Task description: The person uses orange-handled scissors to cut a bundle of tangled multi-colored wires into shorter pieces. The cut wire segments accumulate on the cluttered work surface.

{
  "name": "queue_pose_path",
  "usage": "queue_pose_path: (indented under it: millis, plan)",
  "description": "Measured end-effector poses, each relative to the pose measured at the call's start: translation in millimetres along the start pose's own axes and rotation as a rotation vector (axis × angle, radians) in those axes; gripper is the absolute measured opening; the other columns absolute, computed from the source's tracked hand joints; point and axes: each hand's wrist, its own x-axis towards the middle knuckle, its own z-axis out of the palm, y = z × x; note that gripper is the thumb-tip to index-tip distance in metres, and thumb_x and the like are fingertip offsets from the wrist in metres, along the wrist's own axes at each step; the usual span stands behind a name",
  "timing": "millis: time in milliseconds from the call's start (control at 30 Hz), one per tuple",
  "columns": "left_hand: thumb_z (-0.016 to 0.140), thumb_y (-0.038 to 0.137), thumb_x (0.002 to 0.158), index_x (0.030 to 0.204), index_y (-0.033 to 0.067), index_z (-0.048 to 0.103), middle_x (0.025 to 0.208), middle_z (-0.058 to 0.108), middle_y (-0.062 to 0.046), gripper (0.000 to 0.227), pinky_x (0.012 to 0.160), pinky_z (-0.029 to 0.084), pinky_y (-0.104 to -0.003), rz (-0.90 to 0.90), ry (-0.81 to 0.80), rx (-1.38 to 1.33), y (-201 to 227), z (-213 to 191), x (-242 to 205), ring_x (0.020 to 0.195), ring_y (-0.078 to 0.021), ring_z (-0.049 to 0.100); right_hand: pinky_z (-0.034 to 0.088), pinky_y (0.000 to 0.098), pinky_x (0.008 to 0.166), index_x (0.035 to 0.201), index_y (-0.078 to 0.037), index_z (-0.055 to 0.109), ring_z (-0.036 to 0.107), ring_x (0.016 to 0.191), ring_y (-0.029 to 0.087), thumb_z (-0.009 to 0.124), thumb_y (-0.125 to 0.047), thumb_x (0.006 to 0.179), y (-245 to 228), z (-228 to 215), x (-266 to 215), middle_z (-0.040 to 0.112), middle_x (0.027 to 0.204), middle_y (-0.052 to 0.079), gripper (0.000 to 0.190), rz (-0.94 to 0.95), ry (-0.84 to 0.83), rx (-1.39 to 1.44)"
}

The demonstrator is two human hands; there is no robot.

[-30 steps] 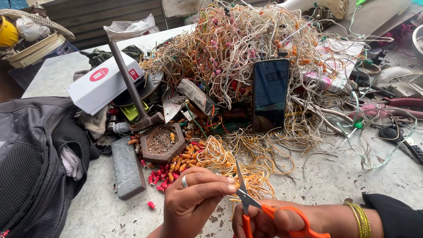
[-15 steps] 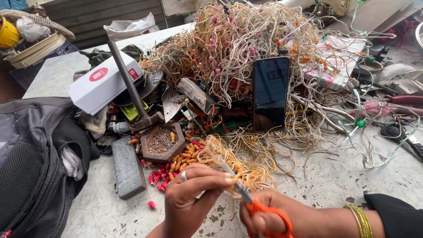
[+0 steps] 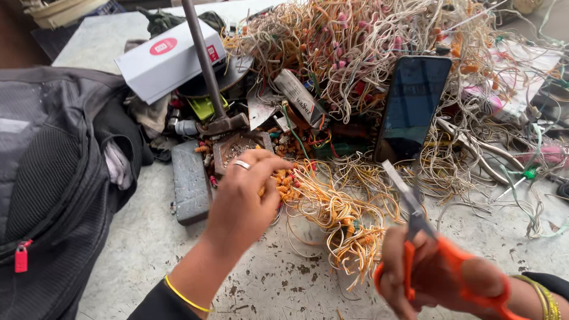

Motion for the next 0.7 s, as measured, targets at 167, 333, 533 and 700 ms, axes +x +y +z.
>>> queue_pose_path:
  millis: [167,333,533,700]
  plan:
    - [0.071,0.003,0.090,0.115,0.0079,0.071,0.110,0.070,-0.006,0.026,0.096,0.053,-0.042,0.252,-0.088,-0.279,30.1,11.9,-25.6,0.107,-0.0259,0.067,0.038,0.0312,0.053,0.102,-0.004,0.053,0.063,0.066,0.023,0.064,-0.092,0.068,-2.2,-17.9,-11.8,0.069,0.075,0.018,0.095,-0.025,0.006,-0.024]
    - [0.072,0.004,0.088,0.115,0.0076,0.073,0.109,0.070,-0.007,0.027,0.092,0.053,-0.040,0.296,-0.241,-0.244,38.4,29.9,-28.1,0.104,-0.0278,0.066,0.037,0.0301,0.054,0.107,-0.003,0.054,0.057,0.063,0.021,0.063,-0.091,0.072,4.8,-21.8,-11.4,0.068,0.077,0.019,0.095,-0.033,0.120,-0.032]
    - [0.072,0.008,0.088,0.111,0.0081,0.075,0.106,0.068,-0.007,0.023,0.088,0.054,-0.039,0.239,-0.252,-0.183,34.2,32.2,-25.1,0.101,-0.0269,0.066,0.035,0.0276,0.049,0.119,-0.002,0.055,0.045,0.050,0.013,0.060,-0.080,0.084,12.8,-30.0,7.9,0.067,0.088,0.023,0.086,-0.152,0.296,0.061]
    - [0.077,0.020,0.091,0.108,0.0092,0.075,0.104,0.068,-0.006,0.020,0.086,0.053,-0.038,0.227,-0.197,-0.255,41.6,32.7,-30.1,0.100,-0.0267,0.065,0.036,0.0276,0.050,0.123,-0.001,0.054,0.045,0.052,0.013,0.058,-0.080,0.087,9.2,-28.5,6.5,0.068,0.091,0.024,0.086,-0.235,0.346,0.050]
